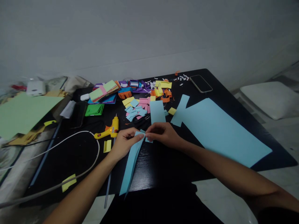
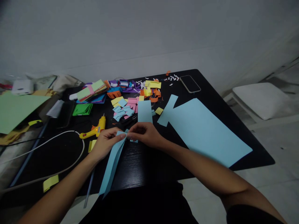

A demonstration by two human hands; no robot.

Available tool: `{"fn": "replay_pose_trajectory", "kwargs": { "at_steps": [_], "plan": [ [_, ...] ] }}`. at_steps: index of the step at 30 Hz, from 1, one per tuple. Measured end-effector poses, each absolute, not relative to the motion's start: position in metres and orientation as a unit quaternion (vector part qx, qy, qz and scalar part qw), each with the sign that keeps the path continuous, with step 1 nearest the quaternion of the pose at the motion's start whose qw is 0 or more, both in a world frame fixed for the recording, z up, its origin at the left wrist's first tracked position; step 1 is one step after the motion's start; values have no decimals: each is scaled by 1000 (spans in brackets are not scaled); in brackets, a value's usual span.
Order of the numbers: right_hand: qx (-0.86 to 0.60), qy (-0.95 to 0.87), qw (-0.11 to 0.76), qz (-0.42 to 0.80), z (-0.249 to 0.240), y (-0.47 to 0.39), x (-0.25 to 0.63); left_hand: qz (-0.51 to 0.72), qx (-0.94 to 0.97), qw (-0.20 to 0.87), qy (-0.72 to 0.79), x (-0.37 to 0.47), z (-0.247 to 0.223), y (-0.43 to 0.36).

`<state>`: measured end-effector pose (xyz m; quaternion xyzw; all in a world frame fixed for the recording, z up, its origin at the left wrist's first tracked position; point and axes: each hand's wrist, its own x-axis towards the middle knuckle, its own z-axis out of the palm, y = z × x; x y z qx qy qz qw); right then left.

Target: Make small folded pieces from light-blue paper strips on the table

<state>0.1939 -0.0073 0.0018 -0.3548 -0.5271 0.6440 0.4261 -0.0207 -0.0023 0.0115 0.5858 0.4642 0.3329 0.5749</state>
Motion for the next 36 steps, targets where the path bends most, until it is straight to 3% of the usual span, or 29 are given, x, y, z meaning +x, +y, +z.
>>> {"fn": "replay_pose_trajectory", "kwargs": {
  "at_steps": [18,26,36],
  "plan": [
    [-350,-555,399,641,-2,-8,192,339,608,551,459,-18,11,-8],
    [-375,-548,431,611,-2,-4,194,294,493,702,422,-15,13,-9],
    [-400,-548,432,595,-2,-4,193,312,507,684,422,-15,11,-7]
  ]
}}
